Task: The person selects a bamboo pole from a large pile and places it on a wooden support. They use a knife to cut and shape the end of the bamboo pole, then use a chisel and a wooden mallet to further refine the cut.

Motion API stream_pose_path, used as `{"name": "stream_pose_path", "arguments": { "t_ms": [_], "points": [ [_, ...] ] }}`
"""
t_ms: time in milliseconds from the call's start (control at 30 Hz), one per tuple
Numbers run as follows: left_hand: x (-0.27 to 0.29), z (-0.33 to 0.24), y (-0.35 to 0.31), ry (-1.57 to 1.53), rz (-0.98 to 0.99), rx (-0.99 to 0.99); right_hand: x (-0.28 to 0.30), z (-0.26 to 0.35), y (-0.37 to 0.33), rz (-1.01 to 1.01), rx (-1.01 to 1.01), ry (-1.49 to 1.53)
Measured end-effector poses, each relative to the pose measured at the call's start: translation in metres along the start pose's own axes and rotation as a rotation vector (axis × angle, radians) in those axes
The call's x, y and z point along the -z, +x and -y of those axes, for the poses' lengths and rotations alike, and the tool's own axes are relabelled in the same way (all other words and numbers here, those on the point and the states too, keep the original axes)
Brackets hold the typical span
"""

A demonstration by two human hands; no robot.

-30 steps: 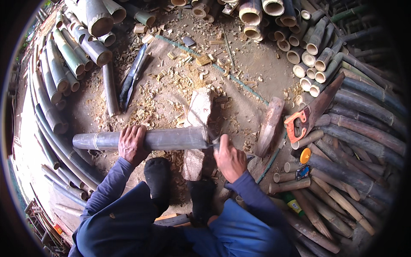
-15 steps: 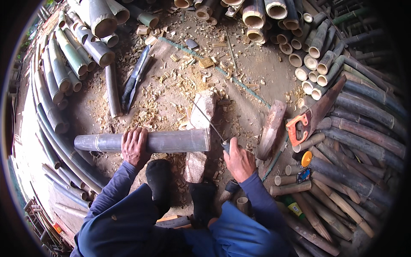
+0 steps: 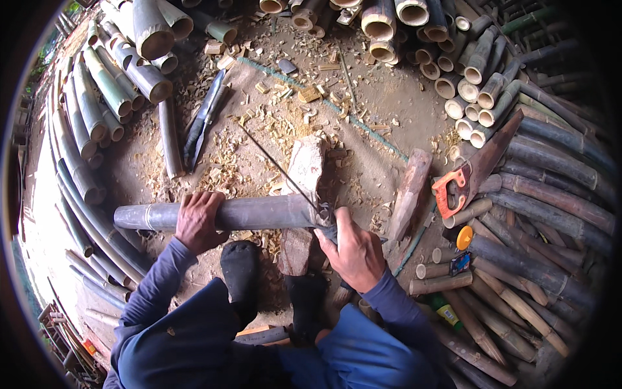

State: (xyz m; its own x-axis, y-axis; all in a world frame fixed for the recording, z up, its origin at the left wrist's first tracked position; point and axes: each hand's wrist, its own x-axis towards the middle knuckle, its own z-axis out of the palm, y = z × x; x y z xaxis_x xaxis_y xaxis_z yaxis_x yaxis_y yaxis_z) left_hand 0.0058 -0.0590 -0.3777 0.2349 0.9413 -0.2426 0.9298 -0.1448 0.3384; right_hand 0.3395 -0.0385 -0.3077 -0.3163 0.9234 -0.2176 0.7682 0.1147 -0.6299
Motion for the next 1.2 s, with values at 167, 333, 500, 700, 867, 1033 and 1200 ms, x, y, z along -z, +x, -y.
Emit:
{"name": "stream_pose_path", "arguments": {
  "t_ms": [167,333,500,700,867,1033,1200],
  "points": [
    [0.008,0.012,0.02,-0.025,0.147,-0.035,-0.025,-0.04,0.001,0.021,-0.052,-0.193],
    [-0.01,0.008,0.008,-0.021,-0.042,0.005,-0.001,-0.026,-0.002,0.127,-0.08,-0.144],
    [-0.016,0.004,0.003,-0.03,-0.171,-0.012,-0.004,-0.005,-0.006,-0.057,0.066,-0.061],
    [-0.023,0.006,0.002,-0.001,-0.184,-0.014,-0.003,-0.012,0.006,0.073,-0.069,-0.14],
    [-0.018,0.002,-0.001,-0.015,-0.234,-0.027,0.002,0.004,-0.007,-0.139,0.184,-0.003],
    [-0.023,0.001,0.007,0.016,-0.243,-0.067,-0.015,-0.034,0.003,0.057,-0.073,-0.243],
    [-0.022,0.004,-0.006,0.007,-0.273,-0.034,0.013,0.02,0.0,-0.038,0.07,-0.034]
  ]
}}
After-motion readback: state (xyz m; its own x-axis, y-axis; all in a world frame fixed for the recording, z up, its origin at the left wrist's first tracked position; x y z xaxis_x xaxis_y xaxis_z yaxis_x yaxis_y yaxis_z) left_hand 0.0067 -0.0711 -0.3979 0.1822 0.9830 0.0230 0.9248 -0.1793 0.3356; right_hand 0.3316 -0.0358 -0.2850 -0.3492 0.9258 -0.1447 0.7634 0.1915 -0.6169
